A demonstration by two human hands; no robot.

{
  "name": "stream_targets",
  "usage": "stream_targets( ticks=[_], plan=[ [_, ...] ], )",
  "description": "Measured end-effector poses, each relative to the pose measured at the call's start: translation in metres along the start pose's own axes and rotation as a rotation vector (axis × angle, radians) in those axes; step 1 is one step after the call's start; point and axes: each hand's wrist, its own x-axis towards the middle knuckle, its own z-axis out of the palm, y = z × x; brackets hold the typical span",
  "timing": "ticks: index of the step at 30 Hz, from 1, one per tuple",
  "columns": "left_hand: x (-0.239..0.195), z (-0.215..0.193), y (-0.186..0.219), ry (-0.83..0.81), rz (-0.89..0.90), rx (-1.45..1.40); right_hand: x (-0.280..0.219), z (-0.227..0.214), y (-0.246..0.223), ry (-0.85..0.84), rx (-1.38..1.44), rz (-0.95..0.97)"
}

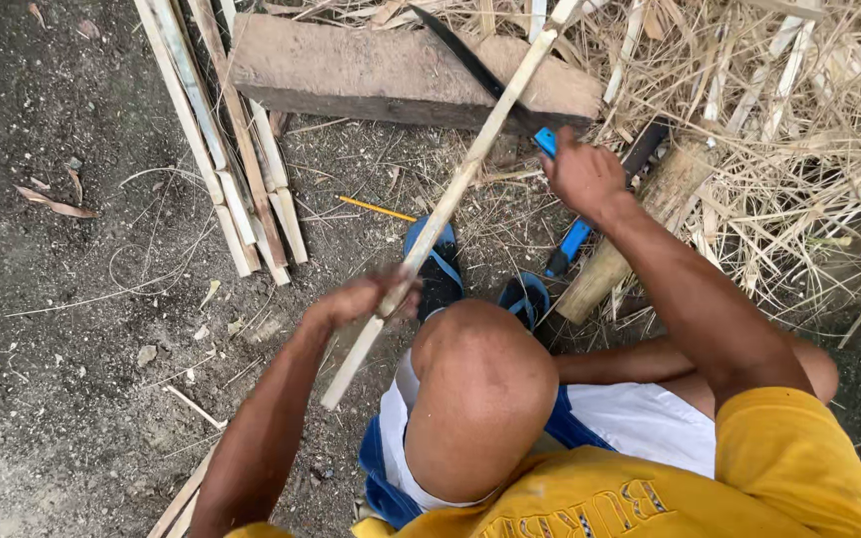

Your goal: The person splits bamboo poles into thin strips using a machete and a wooden block. They repeatedly strike the bamboo to separate it and then use a saw to cut the strips to length.

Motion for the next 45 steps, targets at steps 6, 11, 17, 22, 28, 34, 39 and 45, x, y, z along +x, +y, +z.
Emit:
stream_targets(
  ticks=[6, 11, 17, 22, 28, 34, 39, 45],
  plan=[
    [0.073, 0.031, 0.057, 0.270, 0.219, 0.364, -0.028, 0.007, -0.062, -0.356, -0.005, -0.143],
    [0.003, 0.021, -0.008, 0.407, 0.273, 0.516, 0.021, -0.017, -0.011, -0.217, -0.062, -0.010],
    [0.016, 0.020, -0.001, 0.405, 0.251, 0.401, -0.025, 0.039, -0.065, -0.186, -0.168, -0.527],
    [-0.007, 0.024, -0.028, 0.488, 0.288, 0.526, 0.013, 0.018, -0.004, -0.050, 0.021, 0.059],
    [-0.006, 0.035, -0.023, 0.490, 0.191, 0.550, 0.014, 0.020, -0.006, -0.161, -0.023, -0.083],
    [0.018, 0.021, -0.020, 0.477, 0.319, 0.547, 0.004, 0.021, -0.029, -0.150, 0.059, 0.039],
    [-0.031, -0.010, -0.098, 0.394, 0.136, 0.569, -0.009, 0.004, 0.049, -0.054, -0.082, 0.010],
    [-0.012, -0.004, -0.028, 0.559, 0.296, 0.833, 0.005, -0.009, -0.002, -0.012, 0.132, 0.173]
  ],
)
